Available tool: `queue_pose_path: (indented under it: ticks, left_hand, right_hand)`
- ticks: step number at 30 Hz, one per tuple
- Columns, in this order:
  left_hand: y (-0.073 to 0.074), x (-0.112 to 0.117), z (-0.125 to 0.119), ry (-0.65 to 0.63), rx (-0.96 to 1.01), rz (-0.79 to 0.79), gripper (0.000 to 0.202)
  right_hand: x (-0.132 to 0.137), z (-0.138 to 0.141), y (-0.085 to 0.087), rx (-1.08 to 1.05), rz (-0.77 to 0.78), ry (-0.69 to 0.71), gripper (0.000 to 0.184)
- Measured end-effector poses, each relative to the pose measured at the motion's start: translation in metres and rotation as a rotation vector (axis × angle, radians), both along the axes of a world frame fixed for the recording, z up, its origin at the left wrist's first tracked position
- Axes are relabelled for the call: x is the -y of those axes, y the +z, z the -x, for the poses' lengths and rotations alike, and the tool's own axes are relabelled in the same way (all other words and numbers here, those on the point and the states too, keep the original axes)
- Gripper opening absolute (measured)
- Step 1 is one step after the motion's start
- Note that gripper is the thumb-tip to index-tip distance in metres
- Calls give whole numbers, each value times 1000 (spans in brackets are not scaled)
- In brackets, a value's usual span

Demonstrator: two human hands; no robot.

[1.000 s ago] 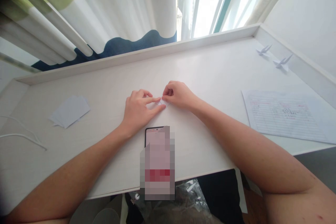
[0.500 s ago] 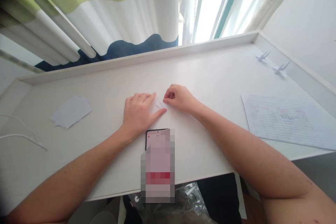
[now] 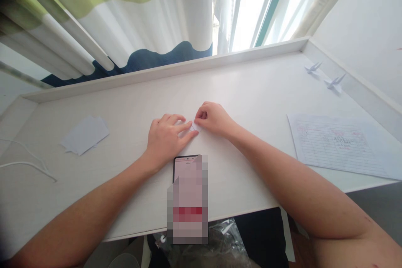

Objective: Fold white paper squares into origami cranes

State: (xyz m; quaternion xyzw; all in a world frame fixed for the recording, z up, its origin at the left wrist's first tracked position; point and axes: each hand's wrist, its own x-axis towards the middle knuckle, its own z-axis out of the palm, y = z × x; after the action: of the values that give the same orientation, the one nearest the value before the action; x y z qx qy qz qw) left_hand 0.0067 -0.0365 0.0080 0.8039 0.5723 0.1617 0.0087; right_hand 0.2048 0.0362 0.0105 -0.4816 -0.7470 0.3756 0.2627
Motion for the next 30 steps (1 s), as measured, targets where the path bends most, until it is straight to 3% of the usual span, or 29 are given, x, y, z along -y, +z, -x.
queue_pose_path:
  ticks: [3, 6, 11, 14, 18, 25, 30]
  left_hand:
    - [0, 0, 0, 7, 22, 2, 25]
    - [0, -1, 1, 4, 47, 9, 24]
    - [2, -3, 2, -3, 82, 43, 27]
    - [1, -9, 8, 17, 84, 26, 29]
    - [-4, -23, 23, 33, 103, -47, 27]
    - [-7, -31, 31, -252, 51, -25, 30]
    - [-7, -29, 26, -250, 129, 23, 27]
  right_hand:
    - [-3, -8, 0, -75, 38, 26, 9]
    - [-8, -19, -1, -155, 48, 157, 12]
    - [-15, -33, -2, -88, -29, 375, 34]
    - [-15, -34, -2, -32, -55, 437, 36]
    - [-14, -30, -5, -11, -131, 414, 27]
    - [-14, -25, -13, 44, -283, 376, 21]
    - [-16, -26, -17, 28, -327, 385, 17]
